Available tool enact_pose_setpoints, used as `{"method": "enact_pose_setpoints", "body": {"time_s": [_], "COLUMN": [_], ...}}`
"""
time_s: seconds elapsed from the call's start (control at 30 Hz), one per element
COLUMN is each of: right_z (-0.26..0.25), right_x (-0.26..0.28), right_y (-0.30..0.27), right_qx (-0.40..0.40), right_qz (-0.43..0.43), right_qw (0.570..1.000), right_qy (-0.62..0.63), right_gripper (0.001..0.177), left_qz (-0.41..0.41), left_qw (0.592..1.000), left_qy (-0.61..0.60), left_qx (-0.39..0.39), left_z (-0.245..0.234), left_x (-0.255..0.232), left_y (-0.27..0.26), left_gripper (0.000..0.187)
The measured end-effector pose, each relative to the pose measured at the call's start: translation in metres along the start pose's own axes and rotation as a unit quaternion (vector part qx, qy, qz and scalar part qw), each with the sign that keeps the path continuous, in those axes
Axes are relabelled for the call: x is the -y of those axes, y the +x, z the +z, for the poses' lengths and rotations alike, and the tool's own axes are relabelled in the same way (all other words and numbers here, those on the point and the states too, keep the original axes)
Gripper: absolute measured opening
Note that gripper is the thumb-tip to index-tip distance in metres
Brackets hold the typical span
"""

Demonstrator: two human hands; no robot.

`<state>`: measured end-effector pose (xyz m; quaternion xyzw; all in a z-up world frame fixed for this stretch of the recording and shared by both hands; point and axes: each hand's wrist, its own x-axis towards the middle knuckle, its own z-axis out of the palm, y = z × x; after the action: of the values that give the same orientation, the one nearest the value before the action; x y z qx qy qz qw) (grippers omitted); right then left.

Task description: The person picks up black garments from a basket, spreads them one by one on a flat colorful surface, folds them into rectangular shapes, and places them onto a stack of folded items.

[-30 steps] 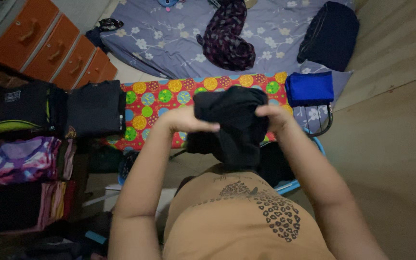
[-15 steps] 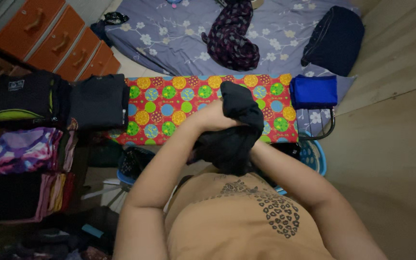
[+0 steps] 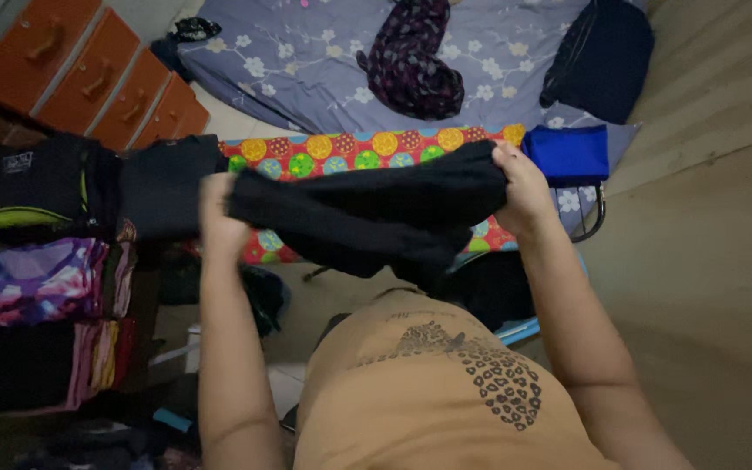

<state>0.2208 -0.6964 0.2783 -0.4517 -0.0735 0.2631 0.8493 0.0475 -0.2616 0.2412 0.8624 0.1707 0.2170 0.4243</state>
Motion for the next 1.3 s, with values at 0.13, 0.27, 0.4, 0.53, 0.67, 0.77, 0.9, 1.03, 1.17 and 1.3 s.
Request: {"method": "enact_pose_setpoints", "body": {"time_s": [0.13,0.27,0.4,0.53,0.67,0.77,0.9,1.03,1.17,1.3], "right_z": [0.030,0.080,0.126,0.125,0.063,0.024,0.013,0.013,-0.010,-0.031], "right_x": [-0.028,-0.062,-0.058,-0.042,-0.109,-0.192,-0.234,-0.192,-0.152,-0.143], "right_y": [0.007,0.016,0.012,0.004,-0.003,-0.010,-0.014,-0.033,-0.029,-0.047], "right_qx": [-0.085,-0.020,0.126,0.095,-0.004,0.103,0.221,0.091,0.078,0.115], "right_qz": [-0.033,-0.015,0.033,-0.136,-0.226,-0.242,0.138,0.215,0.259,0.251], "right_qw": [0.986,0.993,0.989,0.970,0.912,0.818,0.693,0.544,0.474,0.392], "right_qy": [-0.138,-0.120,0.066,-0.176,-0.342,-0.512,-0.672,-0.806,-0.838,-0.877], "right_gripper": [0.027,0.023,0.022,0.036,0.037,0.059,0.045,0.044,0.044,0.035], "left_qz": [0.065,-0.130,0.111,0.017,0.004,0.001,-0.043,-0.022,-0.004,0.021], "left_qw": [0.967,0.964,0.962,0.981,0.955,0.955,0.970,0.975,0.972,0.979], "left_qy": [0.232,-0.129,-0.076,-0.135,-0.274,-0.278,-0.237,-0.218,-0.234,-0.199], "left_qx": [-0.088,0.191,0.239,0.135,0.113,0.104,0.023,-0.022,-0.018,-0.044], "left_z": [-0.002,0.069,0.129,0.133,0.096,0.077,0.057,0.045,0.056,0.045], "left_x": [-0.016,-0.073,-0.083,-0.085,-0.120,-0.143,-0.139,-0.111,-0.100,-0.110], "left_y": [0.000,-0.041,-0.056,-0.041,-0.033,-0.036,-0.043,-0.050,-0.067,-0.079], "left_gripper": [0.043,0.081,0.048,0.034,0.033,0.032,0.033,0.029,0.028,0.030]}}
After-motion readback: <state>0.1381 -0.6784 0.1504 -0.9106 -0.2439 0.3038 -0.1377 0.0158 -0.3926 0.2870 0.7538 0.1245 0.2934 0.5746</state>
